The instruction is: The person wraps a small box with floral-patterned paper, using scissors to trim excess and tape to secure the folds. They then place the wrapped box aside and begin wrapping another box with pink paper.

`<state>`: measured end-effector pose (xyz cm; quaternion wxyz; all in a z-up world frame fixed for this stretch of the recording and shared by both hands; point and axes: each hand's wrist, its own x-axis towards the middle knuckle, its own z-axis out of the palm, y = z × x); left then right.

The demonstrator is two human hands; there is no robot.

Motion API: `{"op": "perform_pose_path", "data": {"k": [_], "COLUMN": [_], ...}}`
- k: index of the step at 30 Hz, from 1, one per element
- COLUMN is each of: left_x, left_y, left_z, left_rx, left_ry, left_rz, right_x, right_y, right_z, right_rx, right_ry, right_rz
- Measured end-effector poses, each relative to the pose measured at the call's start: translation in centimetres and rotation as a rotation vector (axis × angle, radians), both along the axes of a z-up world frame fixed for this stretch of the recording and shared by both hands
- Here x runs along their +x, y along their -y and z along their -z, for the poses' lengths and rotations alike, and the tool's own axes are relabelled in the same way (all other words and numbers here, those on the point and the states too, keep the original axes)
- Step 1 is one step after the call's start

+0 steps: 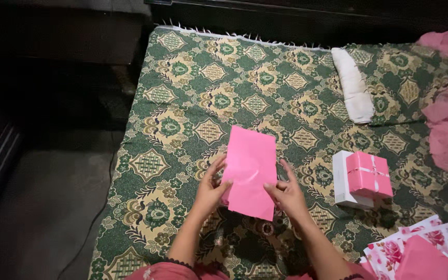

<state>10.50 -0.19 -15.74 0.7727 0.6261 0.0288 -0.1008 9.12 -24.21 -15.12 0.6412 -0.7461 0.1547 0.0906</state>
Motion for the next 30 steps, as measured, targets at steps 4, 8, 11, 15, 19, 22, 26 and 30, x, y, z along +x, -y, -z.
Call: {"op": "perform_pose_path", "data": {"k": [4,8,11,15,19,22,26,30], "left_x": [0.7,0.6,0.8,1.4,1.8,1.2,0.0,-1.1], "left_y": [-0.1,-0.5,-0.7,-1.1,-0.7,-0.9,-2.5,-3.4], "left_z": [1.7,3.9,5.5,7.4,7.8,5.8,1.3,-0.4], "left_rx": [0.17,0.341,0.29,0.325,0.325,0.36,0.684,0.802], "left_ry": [-0.124,0.046,0.093,-0.23,-0.022,-0.056,-0.016,0.047], "left_rz": [0.014,0.079,0.124,0.127,0.059,0.085,0.376,0.538], "right_x": [0.7,0.3,-0.5,-2.9,-3.3,-2.4,-1.4,-1.2], "right_y": [-0.1,0.5,1.0,-0.1,-2.4,-2.2,-0.8,0.9], "right_z": [1.9,3.3,3.0,1.6,1.2,1.7,3.2,4.7], "right_rx": [-0.276,-0.672,-1.011,-0.976,-0.867,-0.655,-0.5,-0.478], "right_ry": [0.013,0.023,0.31,0.404,0.446,0.357,0.262,0.332], "right_rz": [-0.1,-0.377,-0.51,-0.71,-0.828,-0.65,-0.73,-0.771]}}
